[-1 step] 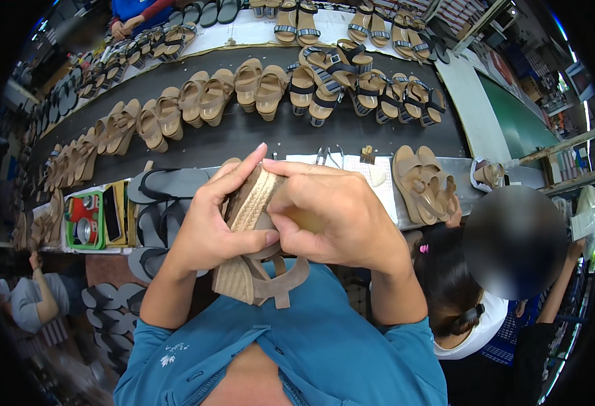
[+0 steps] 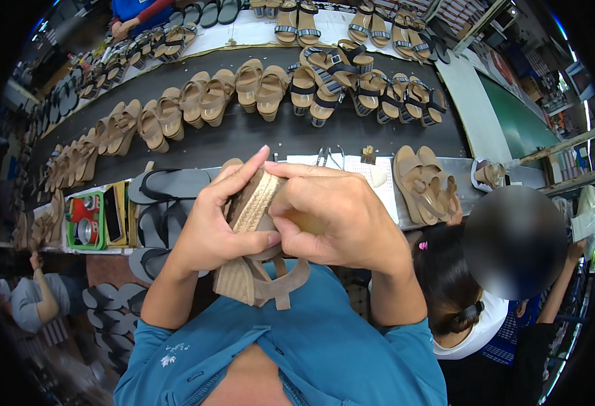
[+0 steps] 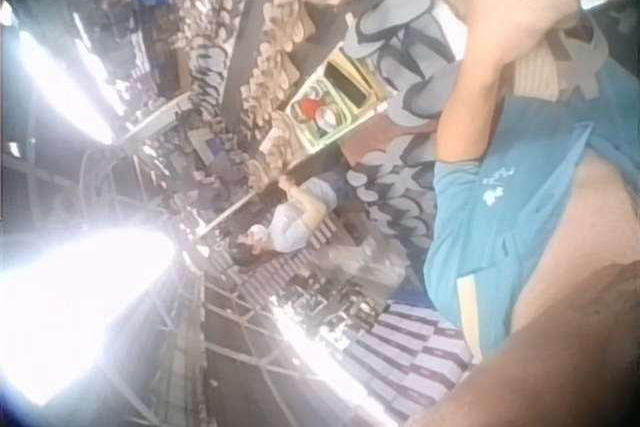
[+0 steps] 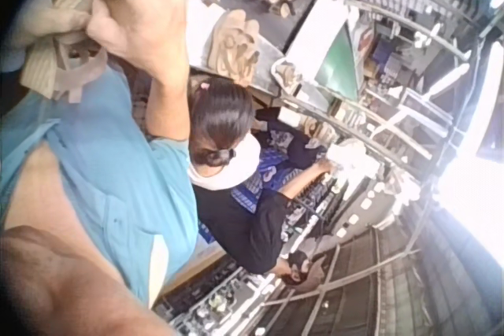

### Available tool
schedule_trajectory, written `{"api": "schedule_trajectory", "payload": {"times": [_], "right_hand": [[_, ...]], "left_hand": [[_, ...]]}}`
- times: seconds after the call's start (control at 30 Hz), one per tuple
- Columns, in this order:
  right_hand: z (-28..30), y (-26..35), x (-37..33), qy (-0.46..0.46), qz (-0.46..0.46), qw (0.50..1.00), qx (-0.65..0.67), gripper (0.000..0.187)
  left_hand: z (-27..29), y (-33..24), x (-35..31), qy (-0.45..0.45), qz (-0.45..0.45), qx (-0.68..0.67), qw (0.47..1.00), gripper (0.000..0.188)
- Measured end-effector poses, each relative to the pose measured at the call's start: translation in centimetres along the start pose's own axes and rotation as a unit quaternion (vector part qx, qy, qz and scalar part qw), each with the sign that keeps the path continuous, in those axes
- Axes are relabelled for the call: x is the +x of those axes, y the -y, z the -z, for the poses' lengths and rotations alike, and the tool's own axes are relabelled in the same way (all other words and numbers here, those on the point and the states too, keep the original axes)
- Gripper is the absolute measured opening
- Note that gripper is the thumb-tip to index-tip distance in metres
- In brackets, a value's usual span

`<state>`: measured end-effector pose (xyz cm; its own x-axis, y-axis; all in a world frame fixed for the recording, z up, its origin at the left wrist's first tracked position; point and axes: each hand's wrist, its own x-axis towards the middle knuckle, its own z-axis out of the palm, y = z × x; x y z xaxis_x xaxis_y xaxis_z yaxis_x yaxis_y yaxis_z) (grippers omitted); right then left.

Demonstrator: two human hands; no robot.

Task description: The person applies a substance to the woven wedge heel of a pair of beige sandals using a small brush, then sets them down and picks up a pair of flat sandals with striped straps to inspect them. The work occurs at a bench in a shoe workshop with many sandals arranged on the table.

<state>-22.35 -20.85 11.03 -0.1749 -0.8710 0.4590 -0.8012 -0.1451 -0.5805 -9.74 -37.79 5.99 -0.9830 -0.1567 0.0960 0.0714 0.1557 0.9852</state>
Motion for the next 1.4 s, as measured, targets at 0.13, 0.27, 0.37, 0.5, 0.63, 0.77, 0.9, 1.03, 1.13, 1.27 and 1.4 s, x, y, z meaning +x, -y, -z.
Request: {"api": "schedule_trajectory", "payload": {"times": [0.13,0.27,0.37,0.5,0.63,0.77,0.9,1.03,1.13,1.27,1.4], "right_hand": [[-1.4,-1.7,-1.0,-0.079,-0.104,0.976,0.176,0.026],[-8.0,-10.9,-5.7,-0.306,-0.322,0.882,0.155,0.021],[-13.9,-15.6,-12.0,-0.123,-0.505,0.852,-0.070,0.040],[-18.1,-18.0,-17.4,-0.140,-0.610,0.775,-0.088,0.052],[-19.7,-17.4,-18.6,-0.116,-0.544,0.780,-0.286,0.057],[-19.9,-17.4,-16.5,-0.150,-0.440,0.826,-0.319,0.045],[-17.2,-20.6,-13.3,-0.206,-0.463,0.822,-0.260,0.031],[-14.0,-25.8,-14.1,-0.141,-0.513,0.793,-0.297,0.029],[-11.8,-29.5,-15.4,-0.023,-0.472,0.808,-0.352,0.034],[-10.4,-31.7,-16.6,0.016,-0.386,0.826,-0.410,0.025],[-11.4,-30.5,-14.8,-0.033,-0.320,0.874,-0.364,0.021]], "left_hand": [[1.0,0.5,-0.4,-0.008,-0.012,-0.003,1.000,0.096],[3.2,1.8,-1.7,-0.075,-0.015,-0.079,0.994,0.095],[5.2,3.5,-3.5,-0.160,0.038,-0.150,0.975,0.092],[6.3,6.0,-6.0,-0.250,0.045,-0.184,0.950,0.072],[7.1,6.8,-7.7,-0.305,0.079,-0.202,0.927,0.058],[7.6,5.9,-8.0,-0.333,0.072,-0.190,0.921,0.057],[7.4,5.1,-7.9,-0.323,0.055,-0.182,0.927,0.057],[7.0,5.5,-8.6,-0.298,0.073,-0.185,0.934,0.056],[6.9,5.2,-9.3,-0.312,0.082,-0.189,0.928,0.055],[6.7,5.0,-9.9,-0.331,0.081,-0.175,0.924,0.055],[6.7,5.0,-10.2,-0.363,0.079,-0.160,0.915,0.054]]}}
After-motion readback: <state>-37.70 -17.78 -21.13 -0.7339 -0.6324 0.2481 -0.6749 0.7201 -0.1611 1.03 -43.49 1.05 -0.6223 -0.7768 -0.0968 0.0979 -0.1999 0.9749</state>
